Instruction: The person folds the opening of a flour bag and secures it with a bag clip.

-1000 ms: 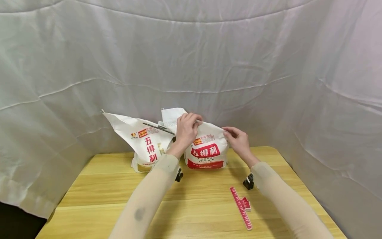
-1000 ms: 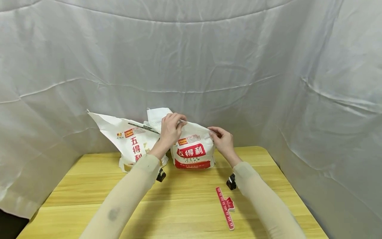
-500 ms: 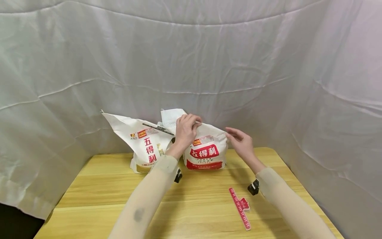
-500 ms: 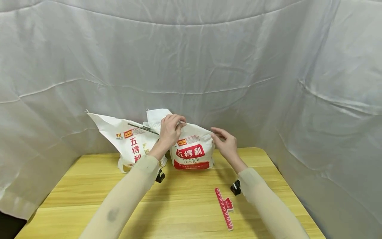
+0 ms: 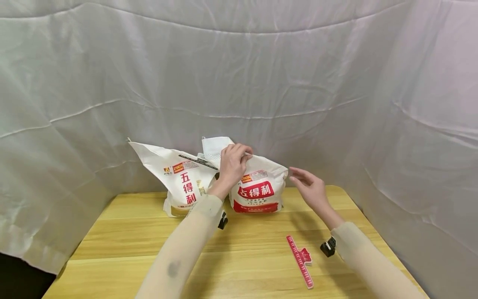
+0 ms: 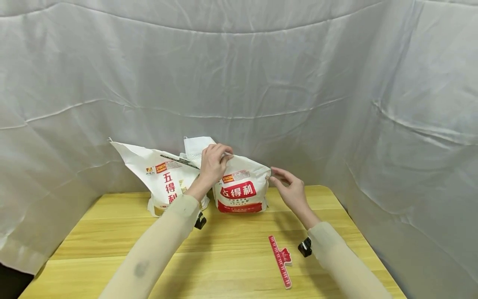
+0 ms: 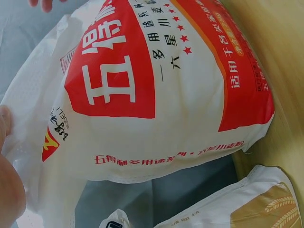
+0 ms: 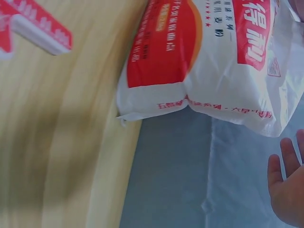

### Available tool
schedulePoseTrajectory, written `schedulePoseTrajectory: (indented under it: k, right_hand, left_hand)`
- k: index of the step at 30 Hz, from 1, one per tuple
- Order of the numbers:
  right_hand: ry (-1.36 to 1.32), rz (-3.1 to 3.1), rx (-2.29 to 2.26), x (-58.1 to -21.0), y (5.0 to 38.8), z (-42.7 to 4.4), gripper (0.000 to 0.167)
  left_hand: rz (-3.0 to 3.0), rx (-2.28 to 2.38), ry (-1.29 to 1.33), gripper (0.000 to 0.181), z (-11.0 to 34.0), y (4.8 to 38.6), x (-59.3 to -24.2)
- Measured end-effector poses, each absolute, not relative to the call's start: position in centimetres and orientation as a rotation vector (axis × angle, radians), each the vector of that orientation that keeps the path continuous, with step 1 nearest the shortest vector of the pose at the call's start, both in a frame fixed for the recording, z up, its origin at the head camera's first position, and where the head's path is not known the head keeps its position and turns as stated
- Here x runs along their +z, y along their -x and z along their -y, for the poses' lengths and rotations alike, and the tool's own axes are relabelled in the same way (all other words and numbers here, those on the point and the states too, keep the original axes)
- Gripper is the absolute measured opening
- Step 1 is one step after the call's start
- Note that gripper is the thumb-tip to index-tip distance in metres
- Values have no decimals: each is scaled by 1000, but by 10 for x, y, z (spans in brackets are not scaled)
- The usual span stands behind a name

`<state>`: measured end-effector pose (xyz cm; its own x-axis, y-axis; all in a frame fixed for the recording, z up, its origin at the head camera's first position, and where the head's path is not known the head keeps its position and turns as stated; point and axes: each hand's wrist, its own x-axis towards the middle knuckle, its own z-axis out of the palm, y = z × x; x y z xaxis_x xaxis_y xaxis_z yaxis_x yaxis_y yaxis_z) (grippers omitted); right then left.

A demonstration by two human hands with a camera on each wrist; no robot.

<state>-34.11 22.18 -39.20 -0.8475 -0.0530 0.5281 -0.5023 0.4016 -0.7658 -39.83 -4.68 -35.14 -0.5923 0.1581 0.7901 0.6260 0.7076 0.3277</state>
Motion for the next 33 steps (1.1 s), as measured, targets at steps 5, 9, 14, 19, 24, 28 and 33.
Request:
schedulePoseTrajectory:
  k: [5,9,14,19,24,28,33]
  right_hand:
    - [-456,2322,1369,-383,313,-221,36]
    - [-461,2355,1386,-394,310,-228,37]
    - [-498,2363,1369,-425,322,-244,38]
    - [-574,2351,1333,-440,319,-254,36]
    - [-598,2406,1303,-449,308,-258,37]
    - [-601,2461,1285,-457,299,-263,39]
    - [-624,2529,1251,-468,290,-271,39]
  left_hand:
    - [2151,-772,593,5,48,399,-352]
    - [2145,-769,594,5,49,400,-353]
    - [2132,-772,595,5,49,401,-354]
    - [2136,-771,595,5,49,401,-354]
    - [2139,-771,594,5,48,401,-353]
    - [2138,-777,599,5,48,401,-354]
    - [2140,-779,603,5,48,400,-355]
